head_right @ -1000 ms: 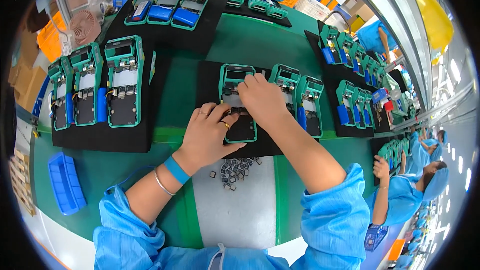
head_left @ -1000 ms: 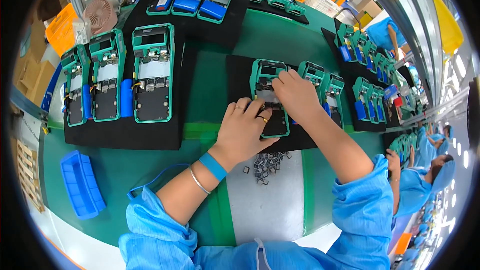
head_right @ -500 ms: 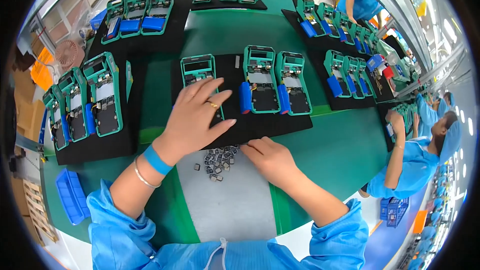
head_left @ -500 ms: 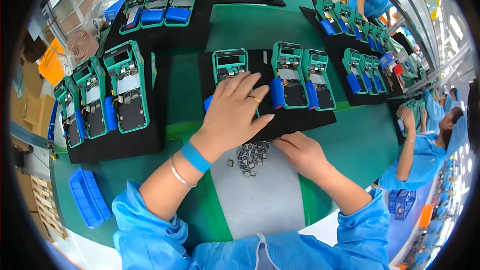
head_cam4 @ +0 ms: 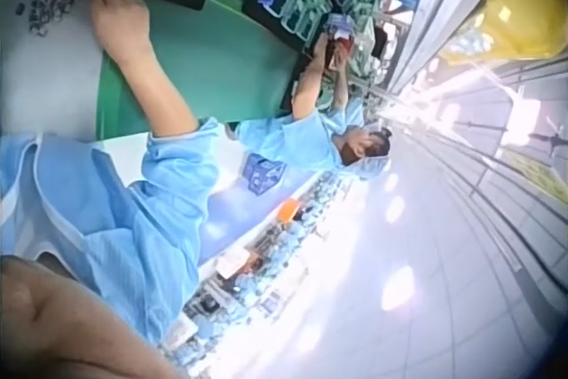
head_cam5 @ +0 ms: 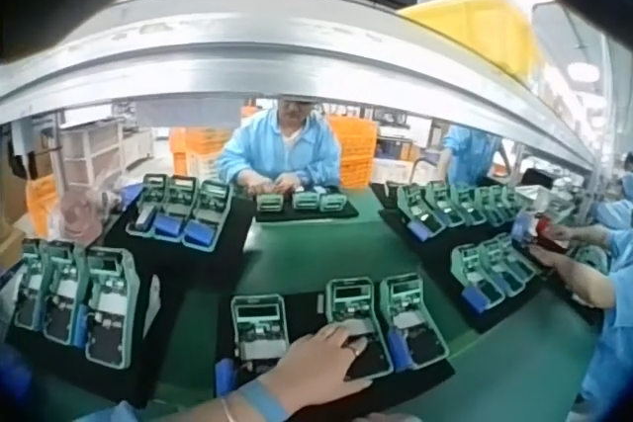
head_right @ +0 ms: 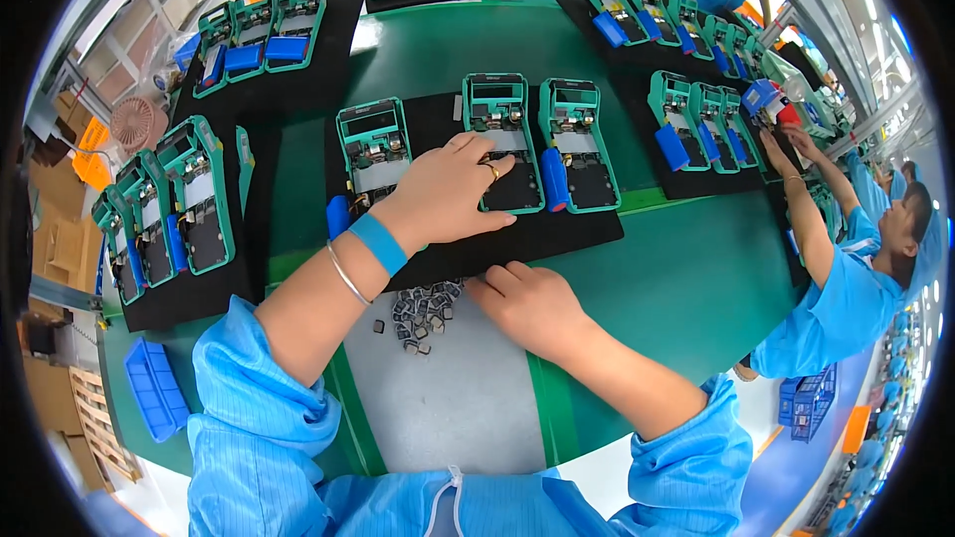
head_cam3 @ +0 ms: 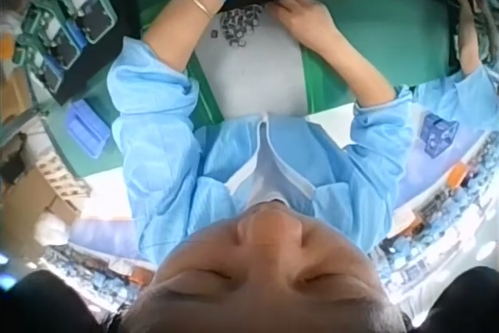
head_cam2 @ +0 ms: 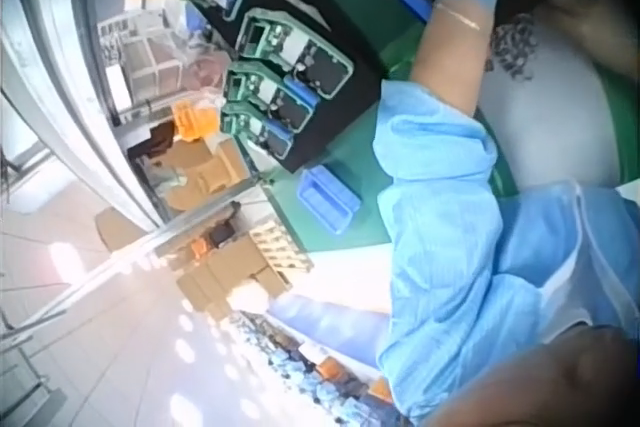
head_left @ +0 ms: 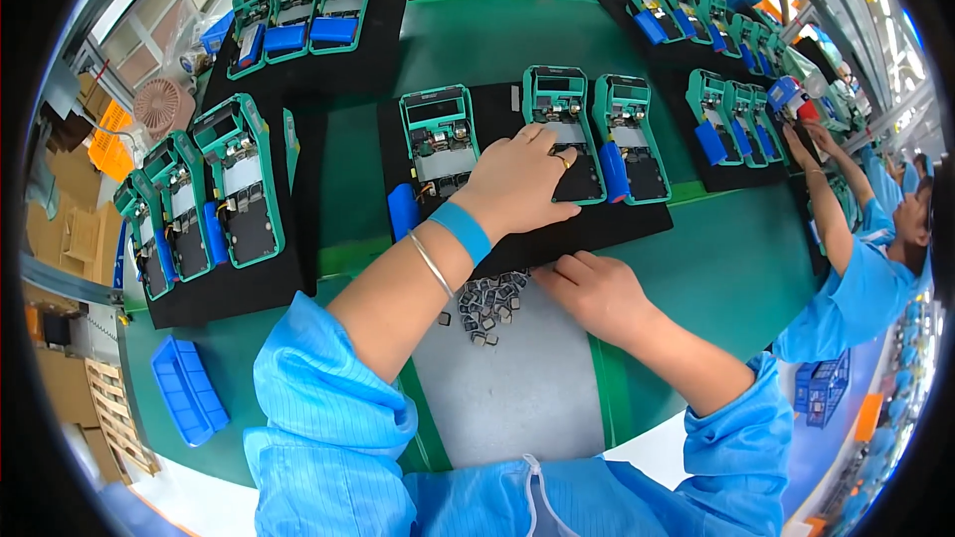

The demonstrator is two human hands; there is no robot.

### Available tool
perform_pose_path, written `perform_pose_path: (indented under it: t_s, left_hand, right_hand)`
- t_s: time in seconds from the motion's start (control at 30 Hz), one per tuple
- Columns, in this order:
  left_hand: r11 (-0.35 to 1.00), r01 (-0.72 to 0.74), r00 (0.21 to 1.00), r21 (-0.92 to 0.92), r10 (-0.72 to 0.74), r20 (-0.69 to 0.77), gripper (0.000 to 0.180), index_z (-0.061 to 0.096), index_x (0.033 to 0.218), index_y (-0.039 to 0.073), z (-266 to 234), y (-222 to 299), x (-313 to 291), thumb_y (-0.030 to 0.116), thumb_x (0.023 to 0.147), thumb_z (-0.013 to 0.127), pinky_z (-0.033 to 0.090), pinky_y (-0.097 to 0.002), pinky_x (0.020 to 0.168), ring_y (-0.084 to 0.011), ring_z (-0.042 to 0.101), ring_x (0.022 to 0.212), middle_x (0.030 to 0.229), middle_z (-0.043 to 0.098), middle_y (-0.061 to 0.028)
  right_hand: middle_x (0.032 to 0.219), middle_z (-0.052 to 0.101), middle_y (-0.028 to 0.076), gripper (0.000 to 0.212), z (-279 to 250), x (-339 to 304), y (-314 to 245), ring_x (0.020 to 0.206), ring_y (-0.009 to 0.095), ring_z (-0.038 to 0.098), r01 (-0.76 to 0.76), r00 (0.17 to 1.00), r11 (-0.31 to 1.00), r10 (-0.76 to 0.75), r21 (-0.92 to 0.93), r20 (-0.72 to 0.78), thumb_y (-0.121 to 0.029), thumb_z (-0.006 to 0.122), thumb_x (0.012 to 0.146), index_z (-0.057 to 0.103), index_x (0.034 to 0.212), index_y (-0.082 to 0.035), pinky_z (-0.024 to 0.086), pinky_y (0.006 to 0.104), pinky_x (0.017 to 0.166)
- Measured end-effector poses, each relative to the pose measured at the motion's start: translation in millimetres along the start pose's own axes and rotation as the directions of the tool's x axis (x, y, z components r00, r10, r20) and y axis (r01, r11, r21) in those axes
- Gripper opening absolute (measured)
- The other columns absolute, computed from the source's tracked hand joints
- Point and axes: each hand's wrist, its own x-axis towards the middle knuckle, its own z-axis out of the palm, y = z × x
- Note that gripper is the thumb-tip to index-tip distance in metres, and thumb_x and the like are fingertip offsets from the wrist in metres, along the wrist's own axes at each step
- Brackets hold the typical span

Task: The person places small metal components and batteries by hand into electronic device housings on a factory assembly line.

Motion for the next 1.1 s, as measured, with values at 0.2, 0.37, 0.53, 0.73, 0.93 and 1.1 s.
perform_pose_path:
  t_s: [0.2,0.37,0.53,0.73,0.93,1.1]
  left_hand:
    - [1.000,0.018,1.000,-0.008,-0.018,-0.018,0.063,0.064,0.128,0.005,-7.9,5.3,-34.0,0.040,0.077,0.076,0.045,-0.0418,0.099,-0.0313,0.048,0.124,0.125,0.055,-0.0128]
    - [1.000,0.021,0.997,-0.017,-0.023,-0.080,0.062,0.064,0.127,0.004,-12.5,10.8,-51.2,0.039,0.077,0.077,0.044,-0.0418,0.101,-0.0317,0.049,0.123,0.126,0.054,-0.0137]
    - [1.000,0.004,0.991,-0.019,-0.007,-0.133,0.061,0.065,0.125,0.003,-6.8,10.8,-55.1,0.038,0.077,0.077,0.044,-0.0407,0.103,-0.0319,0.049,0.122,0.124,0.054,-0.0138]
    - [1.000,0.014,0.990,-0.025,-0.017,-0.142,0.060,0.066,0.124,0.003,-4.4,12.3,-52.3,0.039,0.077,0.077,0.043,-0.0405,0.104,-0.0318,0.049,0.122,0.123,0.054,-0.0138]
    - [0.999,0.031,0.990,-0.034,-0.035,-0.135,0.062,0.065,0.124,0.003,-5.8,12.5,-53.8,0.040,0.076,0.077,0.042,-0.0412,0.105,-0.0321,0.048,0.123,0.123,0.054,-0.0143]
    - [0.990,0.047,0.991,-0.134,-0.064,-0.119,0.059,0.063,0.116,-0.003,-7.9,13.0,-54.6,0.037,0.075,0.077,0.042,-0.0411,0.106,-0.0322,0.050,0.120,0.119,0.056,-0.0150]
  right_hand:
    - [0.083,0.055,0.003,0.021,-0.9,-3.5,0.0,0.076,0.018,0.058,-0.021,1.000,0.997,0.022,0.070,-0.014,-0.009,0.063,0.072,0.066,0.092,-0.007,0.051,0.0299,0.060]
    - [0.085,0.055,0.003,0.015,-3.6,-2.9,0.4,0.079,0.019,0.059,0.012,1.000,0.999,-0.013,0.049,0.011,-0.009,0.063,0.072,0.064,0.087,-0.007,0.052,0.0302,0.063]
    - [0.086,0.060,0.003,0.014,-10.6,-2.7,-5.4,0.081,0.021,0.063,-0.100,0.994,0.944,0.085,0.315,0.062,-0.006,0.067,0.074,0.065,0.087,-0.008,0.054,0.0339,0.066]
    - [0.080,0.059,0.006,0.012,-14.5,-2.8,-8.5,0.079,0.024,0.064,0.042,0.984,0.992,-0.062,0.119,0.167,-0.009,0.063,0.071,0.060,0.082,-0.006,0.055,0.0337,0.063]
    - [0.078,0.059,0.006,0.010,-26.7,22.1,-32.0,0.074,0.025,0.063,0.065,0.884,0.991,-0.003,-0.116,0.467,-0.009,0.062,0.072,0.059,0.080,-0.006,0.054,0.0340,0.062]
    - [0.078,0.061,0.006,0.007,-73.3,55.6,20.4,0.073,0.027,0.063,-0.030,0.997,0.989,0.018,0.145,0.079,-0.005,0.069,0.077,0.064,0.081,-0.007,0.053,0.0377,0.064]
